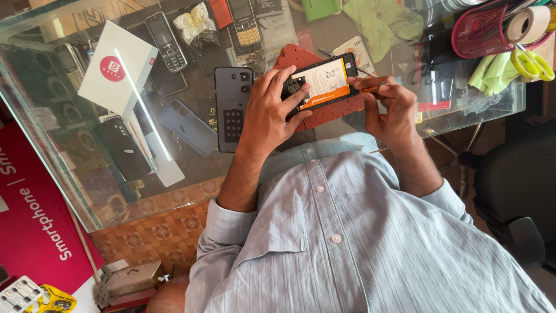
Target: The person disassembles a mobile phone using a tool to pry open the back cover, then removes the internal components and battery.
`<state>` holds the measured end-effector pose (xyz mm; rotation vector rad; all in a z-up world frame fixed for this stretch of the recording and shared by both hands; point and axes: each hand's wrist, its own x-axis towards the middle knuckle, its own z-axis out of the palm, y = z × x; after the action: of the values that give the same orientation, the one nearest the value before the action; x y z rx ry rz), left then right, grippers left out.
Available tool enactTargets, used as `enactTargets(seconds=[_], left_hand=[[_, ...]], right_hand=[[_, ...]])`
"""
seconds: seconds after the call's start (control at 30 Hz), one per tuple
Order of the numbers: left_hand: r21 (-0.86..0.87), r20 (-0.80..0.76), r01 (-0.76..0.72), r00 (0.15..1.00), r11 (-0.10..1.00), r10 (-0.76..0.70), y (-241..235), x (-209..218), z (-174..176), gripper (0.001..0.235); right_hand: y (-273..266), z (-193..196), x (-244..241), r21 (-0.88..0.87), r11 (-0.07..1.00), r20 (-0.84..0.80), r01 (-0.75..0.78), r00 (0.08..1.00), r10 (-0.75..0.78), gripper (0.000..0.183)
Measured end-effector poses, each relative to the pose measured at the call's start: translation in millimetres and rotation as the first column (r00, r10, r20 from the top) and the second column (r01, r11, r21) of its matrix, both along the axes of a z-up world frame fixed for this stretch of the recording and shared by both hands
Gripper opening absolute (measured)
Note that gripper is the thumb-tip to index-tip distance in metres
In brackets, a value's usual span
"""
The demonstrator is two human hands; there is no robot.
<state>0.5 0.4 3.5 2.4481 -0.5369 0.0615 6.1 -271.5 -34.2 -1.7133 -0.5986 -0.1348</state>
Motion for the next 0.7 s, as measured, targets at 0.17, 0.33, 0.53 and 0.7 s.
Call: enactTargets(seconds=[0.17, 0.33, 0.53, 0.7], left_hand=[[-0.028, -0.023, -0.008, 1.0, 1.0, 0.008, -0.4, 2.2, 7.7, 0.049], [0.07, 0.002, -0.04, 0.999, 0.997, 0.04, -13.2, 3.2, 23.7, 0.048], [-0.17, 0.011, 0.148, 0.989, 0.974, -0.148, -52.7, 0.8, 27.8, 0.055], [-0.311, -0.036, 0.2, 0.974, 0.929, -0.222, -88.3, -4.7, 11.5, 0.05]], right_hand=[[12.5, 18.6, 6.7, -0.139, 0.985, 0.175, 0.102, 0.982, -0.077, 0.068], [12.9, 16.9, -0.3, -0.251, 0.937, 0.171, 0.245, 0.963, -0.206, 0.06], [19.5, 6.4, -15.8, -0.086, 0.965, 0.255, 0.249, 0.942, -0.22, 0.06], [-3.0, 14.7, -34.7, -0.05, 0.937, 0.147, 0.347, 0.93, -0.337, 0.059]])
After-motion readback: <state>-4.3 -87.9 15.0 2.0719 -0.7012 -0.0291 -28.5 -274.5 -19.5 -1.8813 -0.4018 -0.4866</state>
